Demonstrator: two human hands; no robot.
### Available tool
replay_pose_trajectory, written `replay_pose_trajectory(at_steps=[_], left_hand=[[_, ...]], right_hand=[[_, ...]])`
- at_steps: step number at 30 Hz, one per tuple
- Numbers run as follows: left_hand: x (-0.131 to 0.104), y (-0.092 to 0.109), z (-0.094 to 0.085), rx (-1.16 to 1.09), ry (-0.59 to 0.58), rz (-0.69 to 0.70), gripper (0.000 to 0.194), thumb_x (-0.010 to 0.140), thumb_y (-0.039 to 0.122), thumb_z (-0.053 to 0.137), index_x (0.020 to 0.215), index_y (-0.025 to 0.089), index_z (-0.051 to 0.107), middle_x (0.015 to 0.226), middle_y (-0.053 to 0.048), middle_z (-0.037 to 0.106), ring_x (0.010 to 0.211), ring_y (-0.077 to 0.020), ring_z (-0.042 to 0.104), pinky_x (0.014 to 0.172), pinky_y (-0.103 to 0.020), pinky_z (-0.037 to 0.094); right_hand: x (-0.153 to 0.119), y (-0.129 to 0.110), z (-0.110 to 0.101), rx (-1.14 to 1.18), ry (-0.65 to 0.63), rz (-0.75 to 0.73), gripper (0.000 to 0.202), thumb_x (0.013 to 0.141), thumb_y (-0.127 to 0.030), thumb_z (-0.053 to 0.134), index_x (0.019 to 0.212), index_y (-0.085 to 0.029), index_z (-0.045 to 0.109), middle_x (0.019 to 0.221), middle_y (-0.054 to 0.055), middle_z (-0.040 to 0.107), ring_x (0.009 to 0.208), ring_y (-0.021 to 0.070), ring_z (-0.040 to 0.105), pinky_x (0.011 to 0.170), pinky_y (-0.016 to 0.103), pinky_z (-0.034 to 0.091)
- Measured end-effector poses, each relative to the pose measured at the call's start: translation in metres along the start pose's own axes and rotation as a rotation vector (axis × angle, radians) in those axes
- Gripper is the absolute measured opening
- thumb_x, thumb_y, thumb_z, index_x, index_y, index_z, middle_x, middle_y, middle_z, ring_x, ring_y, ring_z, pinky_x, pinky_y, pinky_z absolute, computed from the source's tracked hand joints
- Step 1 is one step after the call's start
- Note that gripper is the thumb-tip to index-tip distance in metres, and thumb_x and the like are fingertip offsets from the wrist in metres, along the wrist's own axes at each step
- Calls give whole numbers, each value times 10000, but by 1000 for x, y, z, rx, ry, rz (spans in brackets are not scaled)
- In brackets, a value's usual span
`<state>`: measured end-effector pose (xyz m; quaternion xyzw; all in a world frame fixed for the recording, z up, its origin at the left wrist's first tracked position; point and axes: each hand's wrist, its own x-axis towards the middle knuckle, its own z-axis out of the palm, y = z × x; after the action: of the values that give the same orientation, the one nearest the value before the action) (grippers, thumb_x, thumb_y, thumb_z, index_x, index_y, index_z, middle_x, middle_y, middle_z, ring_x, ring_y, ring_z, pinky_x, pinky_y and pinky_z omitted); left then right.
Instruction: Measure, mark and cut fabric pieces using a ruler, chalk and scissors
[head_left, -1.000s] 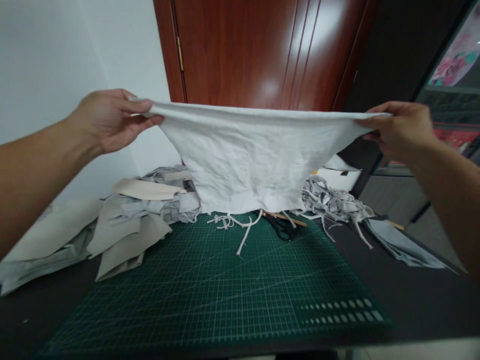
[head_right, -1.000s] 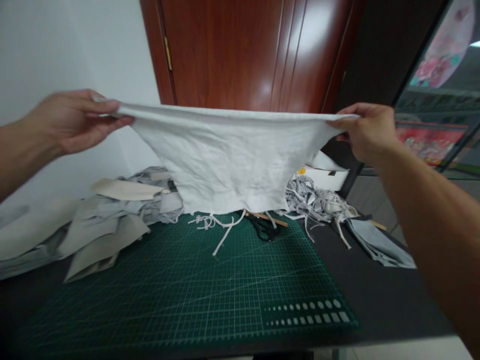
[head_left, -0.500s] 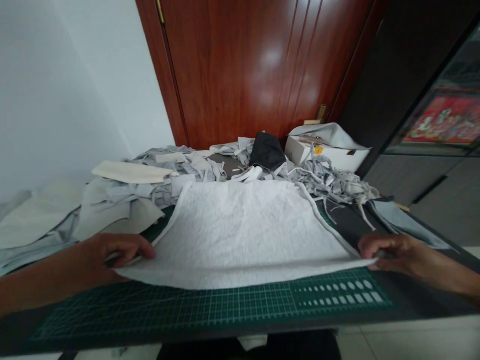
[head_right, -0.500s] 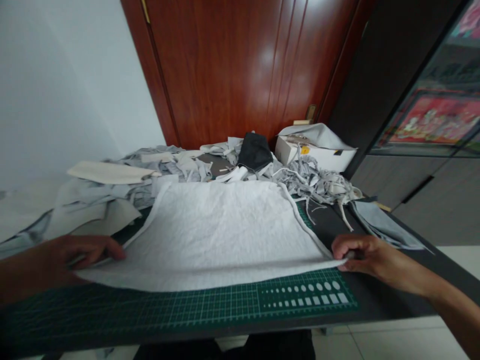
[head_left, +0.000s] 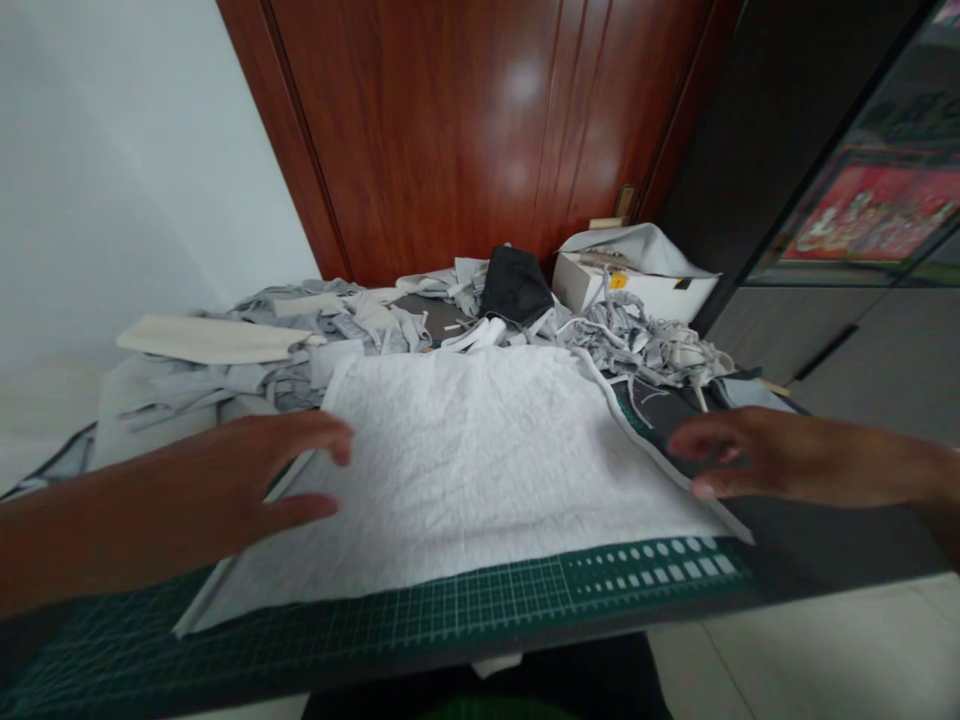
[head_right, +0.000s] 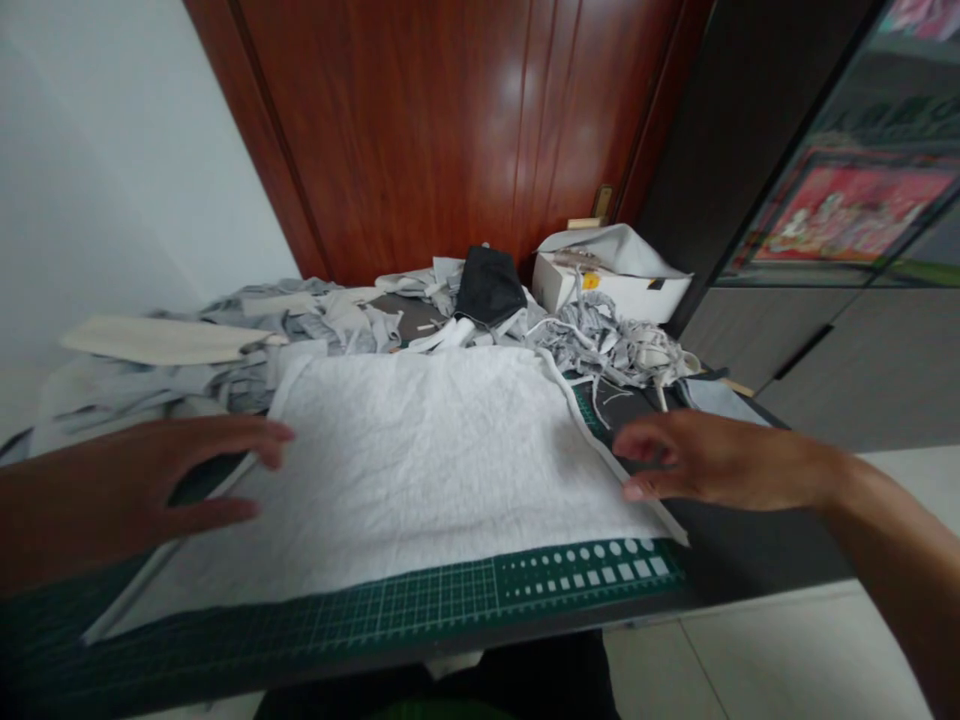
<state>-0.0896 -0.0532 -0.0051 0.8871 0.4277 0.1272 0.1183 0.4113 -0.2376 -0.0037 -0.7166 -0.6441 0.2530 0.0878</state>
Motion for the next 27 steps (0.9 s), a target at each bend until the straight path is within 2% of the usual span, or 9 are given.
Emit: replay_pose_trajectory(at_steps=[3,6,9,12,14,18,21,23,27], left_hand=[[57,65,19,-2,-28,264,357,874,580,627,1127,339,702,1334,-23,726,1210,-312,690,1073,-461,508],[89,92,65,23,80,431,493,948,462,556,1385,237,587,1585,-130,534,1492,-295,474,1223,-461,376],[91,75,106,138,36,396,693,988,518,513,1579,174,399,1737,-182,256,1626,-342,190,1259,-545,293],[74,42,120,242,-18,288,682,1038,612,389,1621,258,382,1734,-143,270,1610,-355,243,1273,-594,227],[60,24,116,268,-34,248,679,1045,616,346,1634,279,372,1731,-112,283,1605,-338,266,1285,-589,203],[47,6,96,249,-68,171,703,1025,602,354,1644,269,364,1731,-93,285,1597,-338,289,1273,-573,255],[60,11,77,209,-68,136,672,940,568,510,1535,257,531,1626,-111,498,1486,-330,489,1226,-486,368],[81,20,61,209,24,90,578,879,461,575,1394,207,639,1451,-134,661,1365,-324,596,1192,-452,409],[138,33,36,218,194,-91,618,851,439,601,1402,159,585,1476,-200,599,1461,-410,454,1199,-546,336]], right_hand=[[46,-62,21,48,315,-334,518,913,-673,642,1268,-309,739,1293,86,760,1138,356,724,1003,500,583],[94,-110,66,18,452,-650,630,1003,-702,456,1536,-374,523,1492,48,638,1388,325,581,1174,581,456],[122,-106,106,-87,387,-675,863,998,-745,414,1689,-248,269,1677,143,423,1571,382,334,1243,650,329],[120,-61,122,-232,359,-542,821,1022,-712,415,1684,-244,288,1720,162,324,1601,434,205,1257,724,178],[107,-27,121,-270,372,-473,760,1046,-660,421,1690,-291,260,1750,123,244,1608,401,202,1269,692,188],[83,10,101,-264,419,-388,754,1031,-628,483,1674,-270,318,1715,114,347,1587,372,294,1272,621,281],[83,6,73,-187,385,-349,668,987,-659,537,1496,-232,601,1542,143,600,1417,388,562,1174,564,457],[98,-8,50,-101,428,-202,512,1002,-623,536,1253,-233,753,1297,125,764,1171,358,725,1041,497,556],[154,-32,15,-25,556,12,396,992,-483,659,1193,-149,726,1258,171,738,1185,359,690,1034,461,531]])
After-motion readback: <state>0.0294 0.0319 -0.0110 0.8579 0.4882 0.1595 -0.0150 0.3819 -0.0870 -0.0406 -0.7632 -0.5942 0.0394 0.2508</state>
